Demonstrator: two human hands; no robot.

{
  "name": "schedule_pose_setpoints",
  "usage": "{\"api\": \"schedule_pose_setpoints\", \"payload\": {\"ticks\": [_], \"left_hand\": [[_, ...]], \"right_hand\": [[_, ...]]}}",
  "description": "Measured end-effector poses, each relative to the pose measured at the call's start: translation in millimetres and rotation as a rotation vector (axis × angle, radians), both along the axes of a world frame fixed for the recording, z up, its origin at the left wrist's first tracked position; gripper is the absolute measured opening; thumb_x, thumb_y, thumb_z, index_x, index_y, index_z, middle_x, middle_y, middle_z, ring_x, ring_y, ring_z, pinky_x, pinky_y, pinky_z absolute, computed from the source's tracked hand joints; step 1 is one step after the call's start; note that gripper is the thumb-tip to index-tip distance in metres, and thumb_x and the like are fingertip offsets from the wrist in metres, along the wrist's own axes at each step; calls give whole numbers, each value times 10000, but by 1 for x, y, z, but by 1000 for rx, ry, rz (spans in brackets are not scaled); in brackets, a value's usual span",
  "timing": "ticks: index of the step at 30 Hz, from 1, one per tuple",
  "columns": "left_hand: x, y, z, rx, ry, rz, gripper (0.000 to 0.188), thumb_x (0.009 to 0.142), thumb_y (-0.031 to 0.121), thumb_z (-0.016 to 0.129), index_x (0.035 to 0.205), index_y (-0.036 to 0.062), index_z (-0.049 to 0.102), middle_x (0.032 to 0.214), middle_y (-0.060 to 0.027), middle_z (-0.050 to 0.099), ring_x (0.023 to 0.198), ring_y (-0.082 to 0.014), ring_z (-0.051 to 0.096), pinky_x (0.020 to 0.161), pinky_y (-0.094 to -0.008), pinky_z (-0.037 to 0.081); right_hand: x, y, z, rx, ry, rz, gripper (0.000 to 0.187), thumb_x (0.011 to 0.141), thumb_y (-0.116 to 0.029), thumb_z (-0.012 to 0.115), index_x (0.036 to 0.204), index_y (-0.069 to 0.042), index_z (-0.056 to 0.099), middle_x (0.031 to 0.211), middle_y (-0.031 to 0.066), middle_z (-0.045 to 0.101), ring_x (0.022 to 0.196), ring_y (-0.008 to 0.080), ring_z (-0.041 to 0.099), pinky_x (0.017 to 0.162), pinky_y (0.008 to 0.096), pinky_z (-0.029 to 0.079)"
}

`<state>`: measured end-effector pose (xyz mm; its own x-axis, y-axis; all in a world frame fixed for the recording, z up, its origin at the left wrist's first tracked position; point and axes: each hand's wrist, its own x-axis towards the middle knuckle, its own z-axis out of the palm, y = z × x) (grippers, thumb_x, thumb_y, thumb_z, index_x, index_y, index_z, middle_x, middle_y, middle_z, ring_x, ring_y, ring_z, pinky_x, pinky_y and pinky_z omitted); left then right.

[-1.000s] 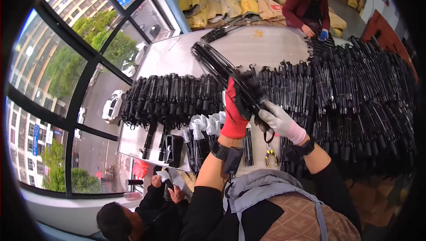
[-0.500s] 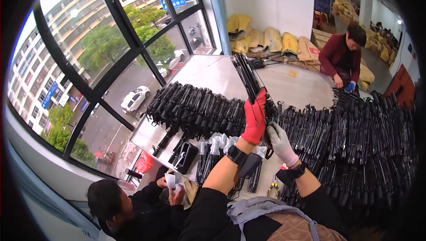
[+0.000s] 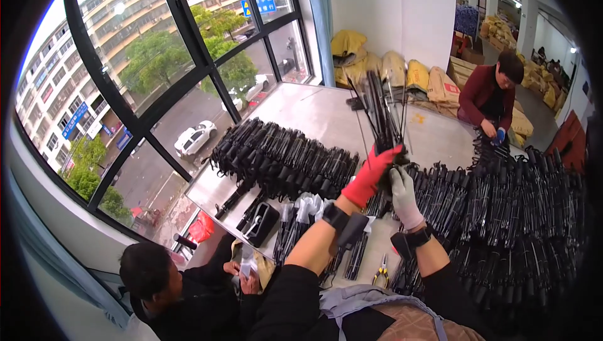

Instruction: The person picks up an umbrella frame, opens it, and closes it. They then use pliers to cut a wire on the frame before placing it into a plastic sleeve and setting it onto a pile.

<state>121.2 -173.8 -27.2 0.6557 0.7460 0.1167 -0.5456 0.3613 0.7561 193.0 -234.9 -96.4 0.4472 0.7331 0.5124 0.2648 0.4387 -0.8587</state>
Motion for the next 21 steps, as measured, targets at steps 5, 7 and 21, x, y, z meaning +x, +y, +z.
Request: {"api": "schedule_pose_setpoints", "payload": {"ticks": [5, 7, 21], "left_hand": [[11, -10, -20, -100, 64, 152, 298, 881, 238, 701, 1056, 26, 586, 734, -21, 610, 609, -141, 605, 575, -272, 498], [20, -23, -8, 62, 147, 299, 297, 907, 247, 669, 1063, 4, 600, 720, -39, 637, 595, -119, 600, 575, -261, 482], [-19, -19, -8, 593, 211, 148, 381, 931, 245, 637, 1200, -14, 562, 1070, -79, 651, 976, -92, 605, 833, -249, 468]], "right_hand": [[-4, -16, -11, -155, 228, 67, 282, 1006, -246, 487, 1098, 6, 574, 815, -34, 544, 685, 44, 473, 589, 210, 406], [4, -16, -20, -67, 77, 28, 301, 1011, -250, 482, 1135, 13, 562, 818, -39, 543, 696, 41, 473, 596, 200, 406], [4, -54, 21, -150, 402, 232, 235, 985, -249, 509, 974, -21, 564, 710, -15, 552, 548, 71, 494, 482, 219, 382]]}}
